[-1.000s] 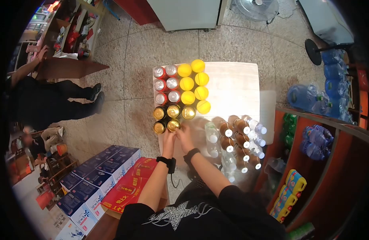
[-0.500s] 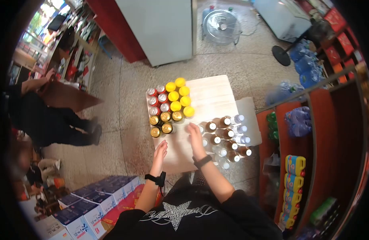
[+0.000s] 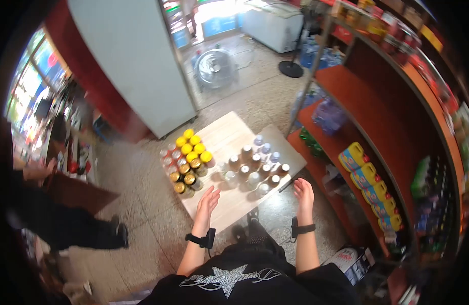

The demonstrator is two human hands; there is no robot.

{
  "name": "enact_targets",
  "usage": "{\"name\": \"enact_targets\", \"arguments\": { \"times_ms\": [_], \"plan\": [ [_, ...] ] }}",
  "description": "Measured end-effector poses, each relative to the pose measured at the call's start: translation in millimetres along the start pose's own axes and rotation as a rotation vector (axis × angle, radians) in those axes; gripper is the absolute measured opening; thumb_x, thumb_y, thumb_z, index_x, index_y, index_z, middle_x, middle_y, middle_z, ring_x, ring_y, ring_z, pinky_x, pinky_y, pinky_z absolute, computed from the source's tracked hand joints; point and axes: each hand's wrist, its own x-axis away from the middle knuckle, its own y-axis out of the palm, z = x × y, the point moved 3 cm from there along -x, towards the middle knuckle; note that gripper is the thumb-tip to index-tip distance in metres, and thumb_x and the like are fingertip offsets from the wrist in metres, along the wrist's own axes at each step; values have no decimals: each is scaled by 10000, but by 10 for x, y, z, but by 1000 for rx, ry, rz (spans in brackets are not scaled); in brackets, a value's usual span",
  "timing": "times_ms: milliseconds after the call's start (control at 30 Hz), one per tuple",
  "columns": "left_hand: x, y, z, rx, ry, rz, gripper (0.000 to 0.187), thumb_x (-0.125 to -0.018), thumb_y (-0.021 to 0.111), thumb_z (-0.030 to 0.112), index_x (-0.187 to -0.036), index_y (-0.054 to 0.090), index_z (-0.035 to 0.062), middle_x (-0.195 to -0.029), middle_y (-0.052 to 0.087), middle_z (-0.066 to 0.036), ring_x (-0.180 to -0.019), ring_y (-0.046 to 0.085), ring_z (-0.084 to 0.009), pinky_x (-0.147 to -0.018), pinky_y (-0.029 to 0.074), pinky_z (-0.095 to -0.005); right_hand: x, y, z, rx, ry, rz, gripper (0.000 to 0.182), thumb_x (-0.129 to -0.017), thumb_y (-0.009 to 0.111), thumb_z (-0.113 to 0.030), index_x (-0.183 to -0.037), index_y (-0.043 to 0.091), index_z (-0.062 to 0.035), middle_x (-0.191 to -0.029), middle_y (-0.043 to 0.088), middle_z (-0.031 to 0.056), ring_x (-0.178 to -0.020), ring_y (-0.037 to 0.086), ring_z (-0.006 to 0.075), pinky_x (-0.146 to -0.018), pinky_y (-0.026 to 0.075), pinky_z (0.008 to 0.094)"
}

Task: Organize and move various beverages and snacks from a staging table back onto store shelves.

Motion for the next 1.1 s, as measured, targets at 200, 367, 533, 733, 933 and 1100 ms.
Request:
{"name": "enact_targets", "arguments": {
  "times_ms": [200,367,533,733,933,1100],
  "plan": [
    [23,857,8,-39,-16,-285,507,-891,354,312,-1304,293,25,-1270,404,-177,-1195,374,-258,-999,257,-348,421,-820,-199,-31,-190,208,470,-853,432,-360,-1234,436,-86,-1285,411,63,-1243,293,183,-1025,88,386],
    [164,1711,-93,-146,-94,-533,499,-883,362,300,-1298,309,28,-1288,385,-168,-1207,358,-260,-979,282,-369,823,-1429,-382,-121,-311,380,471,-838,470,-291,-1231,428,-34,-1284,402,94,-1220,320,195,-1013,177,329],
    [408,2594,-459,-214,-187,-743,538,-854,427,310,-1303,301,42,-1275,403,-144,-1195,369,-241,-963,294,-366,1302,-2432,-336,-148,-345,588,477,-847,459,-312,-1248,418,-58,-1298,388,88,-1237,298,181,-1014,151,324],
    [983,3753,-917,-217,-255,-925,572,-838,468,340,-1301,302,49,-1297,372,-155,-1210,347,-255,-981,279,-365,1932,-3812,-222,-237,-363,844,462,-850,458,-306,-1243,424,-64,-1253,426,73,-1197,341,174,-999,181,322],
    [1577,4864,-1478,-208,-297,-1137,514,-873,407,273,-1315,272,49,-1281,397,-135,-1177,387,-224,-949,320,-354,2709,-4721,-430,-262,-353,1064,440,-845,461,-325,-1230,447,-112,-1247,440,46,-1192,343,151,-993,158,342],
    [1950,5440,-1710,-242,-341,-1216,537,-869,422,287,-1322,255,52,-1297,378,-134,-1184,379,-222,-950,319,-345,2984,-5256,-522,-162,-354,1163,457,-848,459,-317,-1230,439,-66,-1248,432,83,-1195,340,179,-999,178,347]
  ]
}}
